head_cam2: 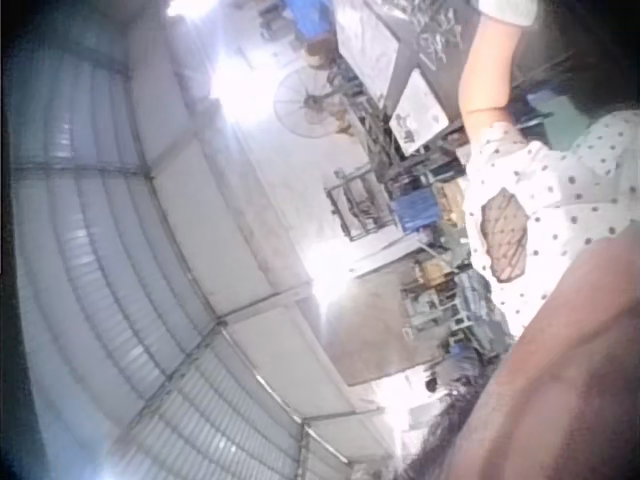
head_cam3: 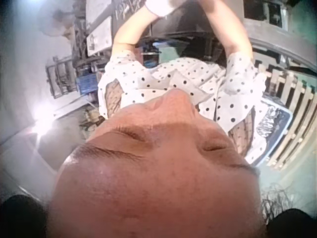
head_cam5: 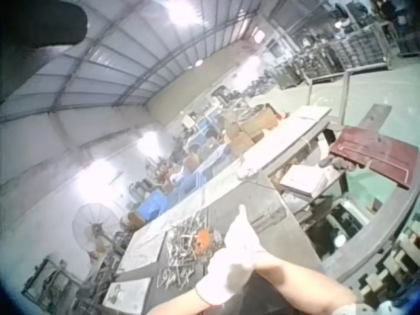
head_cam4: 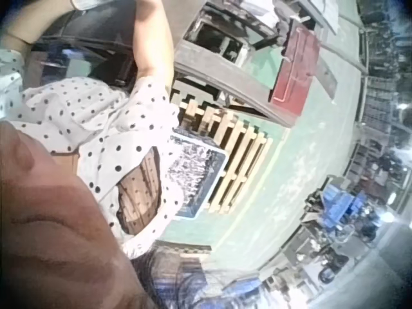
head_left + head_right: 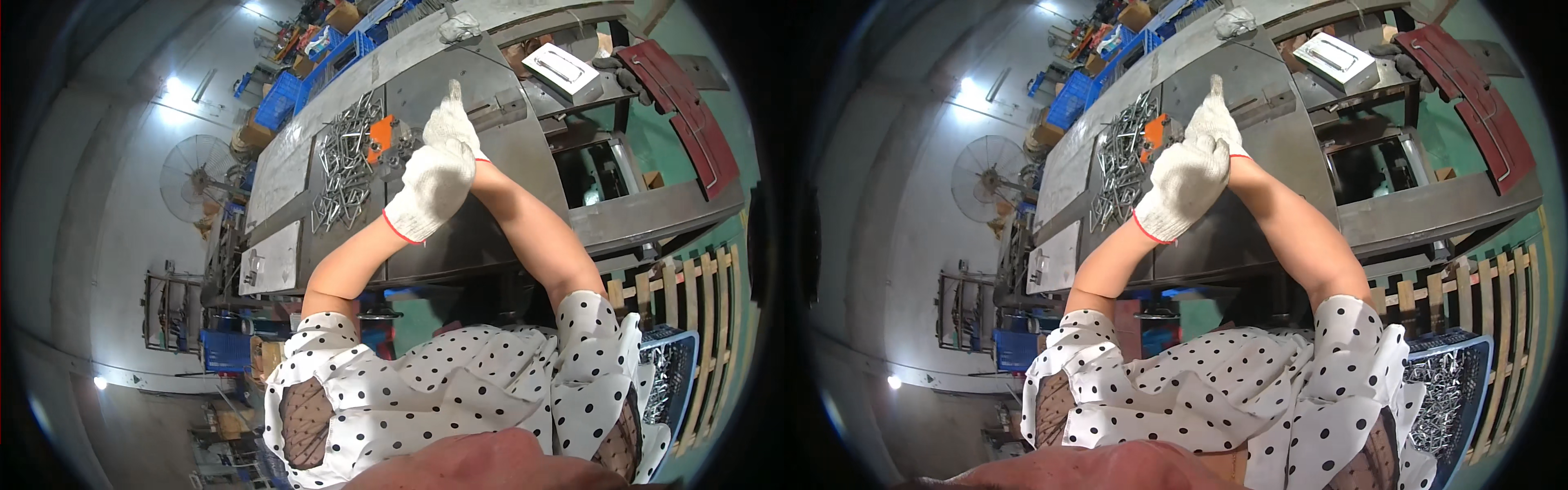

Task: The person puts on work gloves, then takes U-shaped metal pieces and bends them into rectangular frames using a bending fixture, placing the finished frames on the workbench.

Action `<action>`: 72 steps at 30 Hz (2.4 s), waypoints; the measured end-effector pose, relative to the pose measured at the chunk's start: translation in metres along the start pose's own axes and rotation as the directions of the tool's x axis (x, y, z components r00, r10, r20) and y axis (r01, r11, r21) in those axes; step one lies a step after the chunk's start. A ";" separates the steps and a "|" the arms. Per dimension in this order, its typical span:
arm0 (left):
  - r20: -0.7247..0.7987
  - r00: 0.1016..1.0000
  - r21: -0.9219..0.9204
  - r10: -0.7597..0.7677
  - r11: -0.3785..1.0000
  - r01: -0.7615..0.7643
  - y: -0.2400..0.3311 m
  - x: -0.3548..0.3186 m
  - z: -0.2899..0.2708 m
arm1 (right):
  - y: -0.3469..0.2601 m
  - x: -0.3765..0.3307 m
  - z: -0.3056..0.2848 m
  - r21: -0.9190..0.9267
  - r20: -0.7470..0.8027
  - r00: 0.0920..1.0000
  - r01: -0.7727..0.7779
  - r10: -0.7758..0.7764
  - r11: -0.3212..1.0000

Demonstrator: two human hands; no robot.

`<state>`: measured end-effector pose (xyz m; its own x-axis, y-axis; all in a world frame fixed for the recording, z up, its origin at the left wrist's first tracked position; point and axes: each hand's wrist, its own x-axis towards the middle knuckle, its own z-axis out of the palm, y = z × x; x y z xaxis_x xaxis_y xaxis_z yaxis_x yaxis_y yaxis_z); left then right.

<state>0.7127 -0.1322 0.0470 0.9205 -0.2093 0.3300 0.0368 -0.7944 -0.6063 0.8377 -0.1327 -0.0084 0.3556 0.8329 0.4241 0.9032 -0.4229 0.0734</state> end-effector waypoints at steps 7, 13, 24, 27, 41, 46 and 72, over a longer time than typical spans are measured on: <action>-0.400 0.913 -0.359 -0.074 0.930 -0.082 -0.003 -0.005 0.010 | -0.016 0.000 -0.004 0.133 -0.074 0.997 -0.005 0.015 0.991; -0.158 0.981 -0.727 -0.116 0.685 -0.037 0.028 -0.021 0.014 | -0.023 0.003 -0.004 0.583 -0.394 0.915 0.319 -0.084 0.747; -0.130 0.953 -0.742 -0.273 0.664 0.089 -0.142 -0.161 0.030 | -0.004 0.007 -0.005 0.602 -0.178 0.981 0.045 0.079 0.797; -0.059 0.898 -0.606 -0.436 0.730 0.315 -0.195 -0.216 0.048 | -0.034 0.006 -0.032 0.707 0.099 0.994 -0.034 -0.051 0.707; -0.116 0.908 -0.545 -0.402 0.790 0.280 -0.263 -0.249 0.113 | -0.123 -0.027 -0.075 0.084 0.439 0.812 0.389 -0.385 0.917; -0.063 0.855 -0.629 -0.515 0.686 0.367 -0.253 -0.254 0.112 | -0.119 -0.019 -0.074 0.181 0.360 0.861 0.313 -0.359 0.932; 0.430 0.902 -0.682 0.051 -0.636 0.361 -0.153 -0.226 0.100 | -0.184 0.148 0.015 0.495 0.251 0.832 0.330 -0.495 0.804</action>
<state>0.5379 0.0935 -0.0067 0.9989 0.0162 -0.0441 0.0434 0.0410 0.9982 0.7280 0.0739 0.0280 -0.0913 0.9918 0.0898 0.9624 0.1110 -0.2478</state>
